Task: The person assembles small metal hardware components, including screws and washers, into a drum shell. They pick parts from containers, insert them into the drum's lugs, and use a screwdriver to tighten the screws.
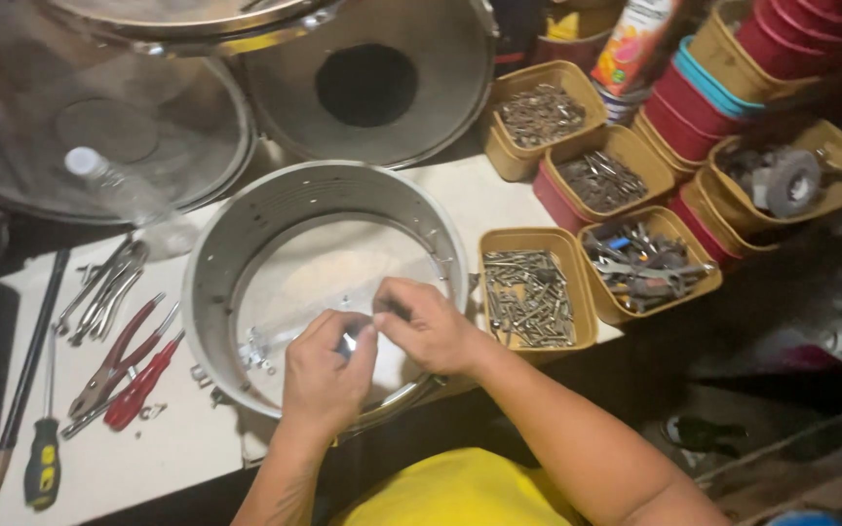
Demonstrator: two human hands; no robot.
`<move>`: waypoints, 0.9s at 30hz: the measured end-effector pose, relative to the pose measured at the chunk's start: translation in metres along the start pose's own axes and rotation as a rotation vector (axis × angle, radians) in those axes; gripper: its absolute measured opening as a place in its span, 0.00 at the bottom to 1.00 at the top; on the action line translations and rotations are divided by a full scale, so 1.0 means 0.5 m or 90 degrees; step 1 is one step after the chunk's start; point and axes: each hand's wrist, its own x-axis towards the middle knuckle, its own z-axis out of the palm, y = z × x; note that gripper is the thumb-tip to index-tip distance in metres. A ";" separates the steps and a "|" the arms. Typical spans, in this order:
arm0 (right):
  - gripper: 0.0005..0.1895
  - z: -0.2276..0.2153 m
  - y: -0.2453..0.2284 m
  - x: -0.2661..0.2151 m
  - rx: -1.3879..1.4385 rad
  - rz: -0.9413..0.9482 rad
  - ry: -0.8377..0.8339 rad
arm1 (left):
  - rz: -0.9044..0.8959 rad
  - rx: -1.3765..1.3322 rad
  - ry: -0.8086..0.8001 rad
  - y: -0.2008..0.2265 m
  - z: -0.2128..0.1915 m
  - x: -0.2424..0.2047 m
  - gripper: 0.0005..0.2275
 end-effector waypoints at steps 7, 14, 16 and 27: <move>0.08 0.009 -0.011 -0.001 -0.003 -0.053 0.042 | 0.026 -0.015 0.006 0.001 -0.004 0.000 0.06; 0.06 0.008 -0.026 -0.002 -0.020 -0.050 0.026 | 0.117 -0.010 0.050 0.018 -0.008 -0.002 0.05; 0.06 0.008 -0.028 -0.002 -0.020 -0.039 0.023 | 0.117 -0.013 0.055 0.017 -0.008 -0.003 0.05; 0.13 0.015 -0.019 -0.001 -0.046 -0.081 0.032 | 0.161 0.031 0.076 0.021 -0.010 -0.005 0.05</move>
